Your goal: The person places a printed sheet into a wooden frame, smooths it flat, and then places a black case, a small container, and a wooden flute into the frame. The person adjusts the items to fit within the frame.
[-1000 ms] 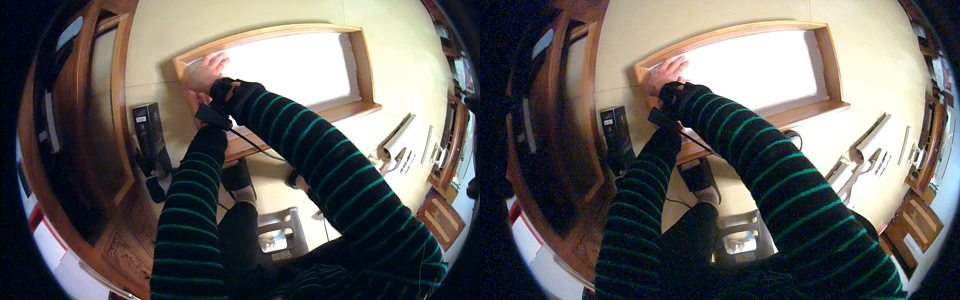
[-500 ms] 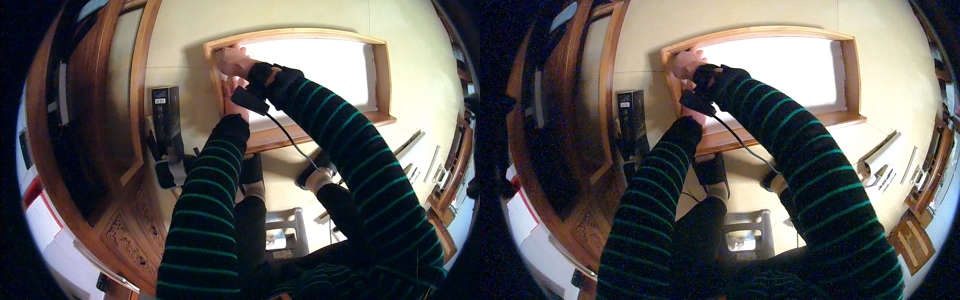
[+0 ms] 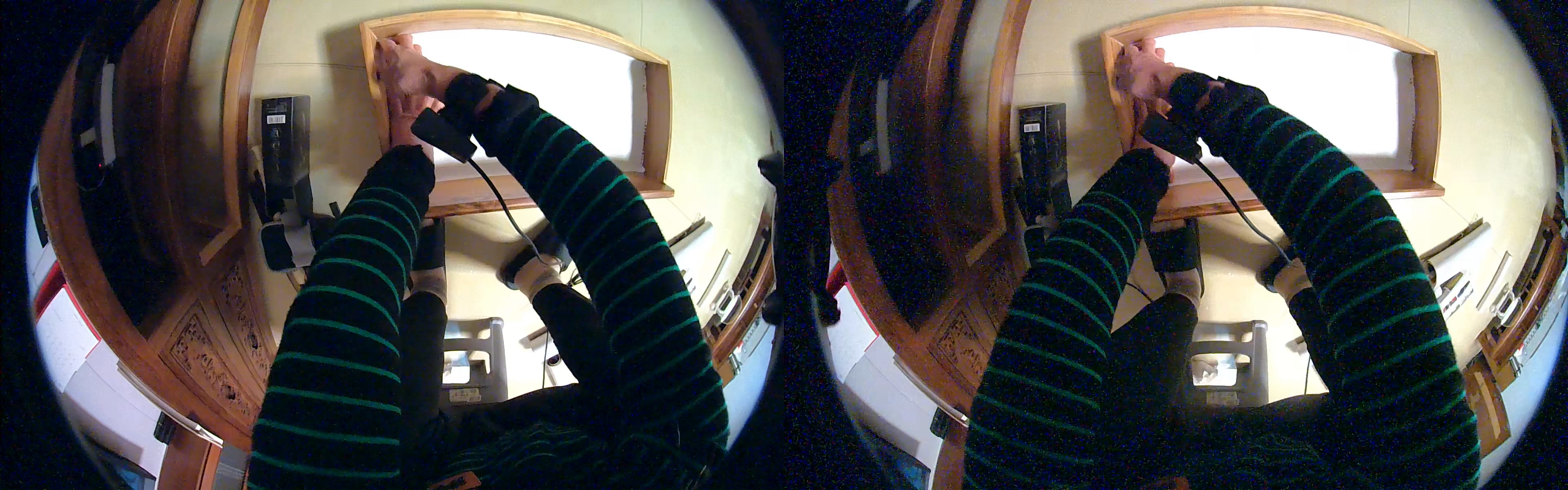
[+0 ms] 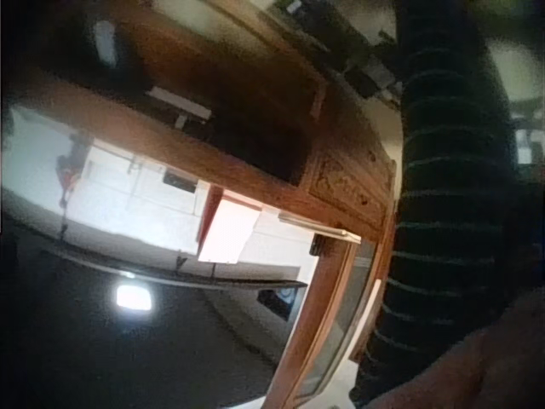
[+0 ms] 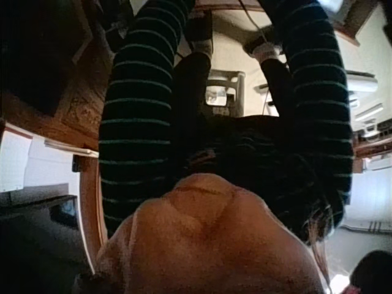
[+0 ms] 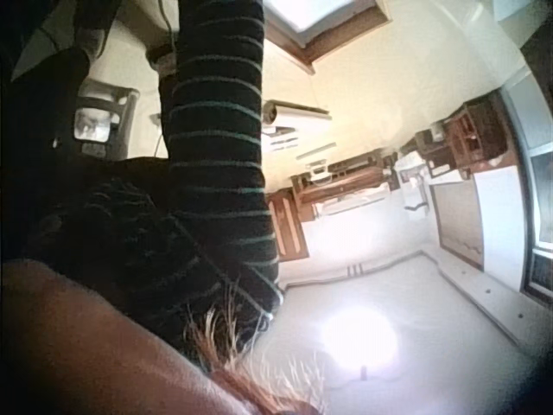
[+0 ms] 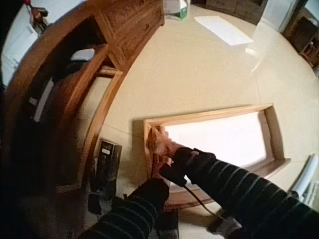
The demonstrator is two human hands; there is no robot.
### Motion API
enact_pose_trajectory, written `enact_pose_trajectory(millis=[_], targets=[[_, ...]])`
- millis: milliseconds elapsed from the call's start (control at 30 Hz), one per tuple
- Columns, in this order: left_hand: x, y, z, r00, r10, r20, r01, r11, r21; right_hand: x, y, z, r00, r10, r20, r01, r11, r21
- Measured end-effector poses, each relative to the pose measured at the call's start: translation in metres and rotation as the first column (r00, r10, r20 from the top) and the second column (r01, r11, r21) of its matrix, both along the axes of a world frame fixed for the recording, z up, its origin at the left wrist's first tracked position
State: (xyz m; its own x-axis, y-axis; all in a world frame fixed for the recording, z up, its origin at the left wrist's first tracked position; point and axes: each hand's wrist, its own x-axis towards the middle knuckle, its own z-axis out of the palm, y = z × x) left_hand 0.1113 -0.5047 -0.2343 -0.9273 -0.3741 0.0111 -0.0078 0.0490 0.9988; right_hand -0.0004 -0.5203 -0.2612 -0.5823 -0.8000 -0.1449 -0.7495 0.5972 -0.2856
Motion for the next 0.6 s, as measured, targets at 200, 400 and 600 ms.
enact_pose_trajectory(millis=[200,400,600], targets=[[0.003,-0.015,-0.020,0.650,-0.220,0.727,0.479,0.862,-0.168,0.002,-0.006,-0.028,0.962,-0.111,0.249,0.253,0.703,-0.664],[0.004,-0.003,-0.031,0.876,0.123,0.466,0.368,0.454,-0.812,0.002,0.001,0.005,0.782,-0.387,0.489,0.560,0.781,-0.276],[0.019,-0.033,-0.070,0.866,-0.074,0.495,0.475,0.435,-0.765,0.004,0.009,0.012,0.828,-0.170,0.534,0.384,0.866,-0.321]])
